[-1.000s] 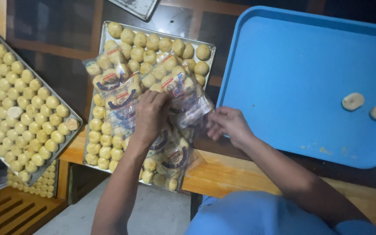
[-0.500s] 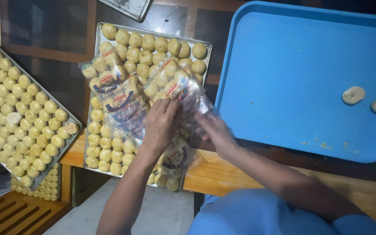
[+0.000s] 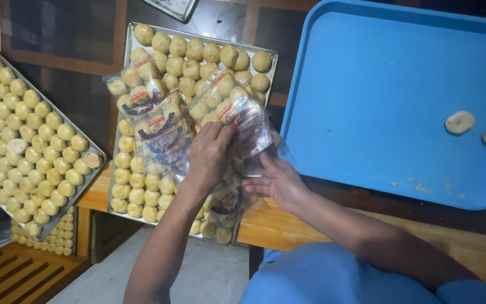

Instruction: The person repeatedly picks small round dough balls from a tray, places them into clear plastic bags, and then puts the filled bags into a black bin. The process is repeated multiple times with consistent hand movements.

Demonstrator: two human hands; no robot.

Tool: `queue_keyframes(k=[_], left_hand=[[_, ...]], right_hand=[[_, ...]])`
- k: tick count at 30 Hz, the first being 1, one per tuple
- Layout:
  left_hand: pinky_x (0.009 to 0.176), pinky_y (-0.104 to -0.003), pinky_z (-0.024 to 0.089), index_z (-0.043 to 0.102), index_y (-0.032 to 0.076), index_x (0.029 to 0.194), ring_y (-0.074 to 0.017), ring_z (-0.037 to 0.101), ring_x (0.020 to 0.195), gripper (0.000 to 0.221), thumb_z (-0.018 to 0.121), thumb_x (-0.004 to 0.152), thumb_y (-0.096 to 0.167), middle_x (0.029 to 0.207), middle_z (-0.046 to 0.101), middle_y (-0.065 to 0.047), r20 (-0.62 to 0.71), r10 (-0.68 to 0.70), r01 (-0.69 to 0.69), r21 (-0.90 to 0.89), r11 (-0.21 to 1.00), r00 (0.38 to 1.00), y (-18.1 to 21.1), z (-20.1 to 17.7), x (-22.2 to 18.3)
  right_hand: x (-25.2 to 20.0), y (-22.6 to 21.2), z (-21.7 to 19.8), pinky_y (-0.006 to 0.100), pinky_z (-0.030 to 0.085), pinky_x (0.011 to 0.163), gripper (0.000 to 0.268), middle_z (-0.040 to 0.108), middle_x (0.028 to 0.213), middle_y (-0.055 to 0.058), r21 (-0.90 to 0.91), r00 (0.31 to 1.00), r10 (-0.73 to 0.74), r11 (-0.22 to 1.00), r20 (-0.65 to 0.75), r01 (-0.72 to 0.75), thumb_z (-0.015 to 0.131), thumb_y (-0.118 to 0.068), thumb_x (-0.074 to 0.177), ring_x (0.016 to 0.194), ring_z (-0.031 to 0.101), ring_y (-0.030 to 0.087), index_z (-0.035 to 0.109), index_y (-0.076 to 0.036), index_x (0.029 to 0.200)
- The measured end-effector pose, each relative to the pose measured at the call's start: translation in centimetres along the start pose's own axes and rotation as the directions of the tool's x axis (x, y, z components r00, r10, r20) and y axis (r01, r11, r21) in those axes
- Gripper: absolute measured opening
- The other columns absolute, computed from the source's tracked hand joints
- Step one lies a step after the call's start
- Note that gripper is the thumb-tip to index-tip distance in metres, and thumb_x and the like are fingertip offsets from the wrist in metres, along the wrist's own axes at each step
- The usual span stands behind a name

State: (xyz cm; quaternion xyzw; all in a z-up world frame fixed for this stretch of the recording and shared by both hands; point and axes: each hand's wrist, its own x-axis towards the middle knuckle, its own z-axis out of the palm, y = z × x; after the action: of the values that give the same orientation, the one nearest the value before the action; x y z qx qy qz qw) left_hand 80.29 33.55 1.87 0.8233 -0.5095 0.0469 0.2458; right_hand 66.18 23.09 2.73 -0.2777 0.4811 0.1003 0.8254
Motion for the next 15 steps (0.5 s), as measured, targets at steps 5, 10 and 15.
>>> queue_keyframes(k=[5, 10, 15], left_hand=[[0.060, -0.036, 0.050, 0.063, 0.008, 0.084, -0.0271, 0.058, 0.066, 0.008, 0.070, 0.081, 0.004, 0.071, 0.054, -0.008, 0.009, -0.009, 0.009, 0.001, 1.000, 1.000, 0.0, -0.2, 0.1], [0.058, -0.036, 0.049, 0.063, 0.008, 0.083, -0.0272, 0.057, 0.064, 0.007, 0.069, 0.081, 0.004, 0.070, 0.054, -0.008, -0.017, 0.025, -0.025, -0.001, 1.000, 1.000, -0.3, 0.5, -0.4], [0.058, -0.033, 0.049, 0.060, 0.010, 0.080, -0.0256, 0.056, 0.065, 0.009, 0.067, 0.083, 0.005, 0.069, 0.052, -0.007, -0.038, 0.057, -0.055, 0.051, 0.997, 0.998, 0.0, -0.1, -0.1]], right_hand=[[0.9, 0.4, -0.7, 0.046, 0.063, 0.074, 0.034, 0.063, 0.084, 0.019, 0.040, 0.996, 0.088, 0.995, 0.013, -0.089, 0.053, -0.030, 0.099, 0.082, 0.071, 0.036, 0.044, -0.001, 0.114], [3.8, 2.2, -2.4, 0.037, 0.055, 0.034, 0.025, 0.063, 0.066, 0.015, -0.108, 0.997, -0.004, 0.994, -0.071, -0.004, 0.061, -0.022, 0.095, 0.049, 0.067, 0.030, 0.051, 0.000, 0.102], [4.3, 1.4, -1.8, 0.030, 0.050, 0.026, 0.022, 0.062, 0.067, 0.011, -0.204, 0.980, -0.145, 0.972, -0.136, 0.115, 0.068, -0.017, 0.090, 0.044, 0.063, 0.020, 0.062, 0.001, 0.100]])
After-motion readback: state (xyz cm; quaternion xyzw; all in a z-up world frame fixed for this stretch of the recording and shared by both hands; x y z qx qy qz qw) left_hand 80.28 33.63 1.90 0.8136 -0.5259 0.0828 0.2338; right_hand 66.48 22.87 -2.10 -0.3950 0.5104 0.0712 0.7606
